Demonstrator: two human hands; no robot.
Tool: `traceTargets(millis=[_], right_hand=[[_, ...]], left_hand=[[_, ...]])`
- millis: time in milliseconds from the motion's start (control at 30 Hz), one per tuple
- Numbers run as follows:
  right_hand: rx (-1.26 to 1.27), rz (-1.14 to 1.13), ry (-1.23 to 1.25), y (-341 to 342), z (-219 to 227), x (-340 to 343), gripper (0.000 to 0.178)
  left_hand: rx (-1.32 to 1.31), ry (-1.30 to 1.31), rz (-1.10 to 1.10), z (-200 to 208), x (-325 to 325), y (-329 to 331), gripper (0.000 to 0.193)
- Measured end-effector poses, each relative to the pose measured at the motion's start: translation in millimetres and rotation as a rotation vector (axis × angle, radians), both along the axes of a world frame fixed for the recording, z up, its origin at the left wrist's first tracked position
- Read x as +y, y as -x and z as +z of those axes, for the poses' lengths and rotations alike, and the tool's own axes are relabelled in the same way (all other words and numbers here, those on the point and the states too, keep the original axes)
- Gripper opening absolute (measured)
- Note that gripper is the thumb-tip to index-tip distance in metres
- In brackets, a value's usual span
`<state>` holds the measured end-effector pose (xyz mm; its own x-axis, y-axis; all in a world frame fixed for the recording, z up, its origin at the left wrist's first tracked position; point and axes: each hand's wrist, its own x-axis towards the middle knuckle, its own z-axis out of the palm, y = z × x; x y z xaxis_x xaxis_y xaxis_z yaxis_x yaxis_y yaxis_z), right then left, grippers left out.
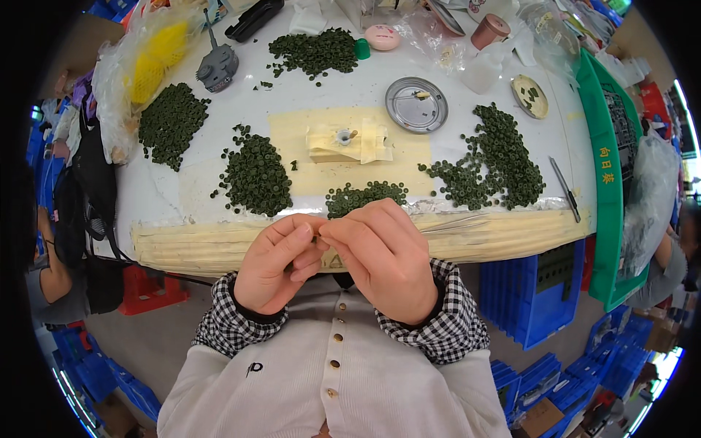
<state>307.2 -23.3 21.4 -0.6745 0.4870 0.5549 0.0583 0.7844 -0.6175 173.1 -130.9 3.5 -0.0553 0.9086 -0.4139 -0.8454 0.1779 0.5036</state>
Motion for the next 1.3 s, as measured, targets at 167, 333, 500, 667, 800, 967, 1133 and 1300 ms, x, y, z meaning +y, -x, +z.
traceTargets(millis=[167, 333, 500, 667, 800, 967, 1133, 1300], right_hand=[[0.015, -0.001, -0.009, 1, -1, -2, 0.019], [0.032, -0.007, 0.064, 2, -1, -3, 0.019], [0.049, 0.031, 0.504, -5, -5, -2, 0.020], [0.130, 0.127, 0.879, -8, -13, -1, 0.018], [0.154, 0.141, 1.028, -8, -16, -3, 0.018], [0.145, 0.119, 1.077, -7, -13, -4, 0.018], [0.162, 0.122, 1.091, -6, -14, -4, 0.018], [0.143, 0.147, 1.111, -8, -16, -4, 0.019]], left_hand=[[0.002, -0.052, -0.032, -3, -2, 3, 0.015], [-0.108, -0.043, -0.007, -3, 0, -1, 0.015], [-0.158, -0.056, 0.028, -5, -2, 4, 0.014], [-0.117, -0.053, 0.034, -5, -3, 4, 0.015], [-0.092, -0.062, 0.037, -6, -3, 3, 0.016], [-0.071, -0.078, 0.076, -6, -4, 1, 0.015], [-0.031, -0.044, 0.065, -4, -4, 1, 0.016], [-0.057, -0.076, 0.060, -8, -6, 2, 0.015]])
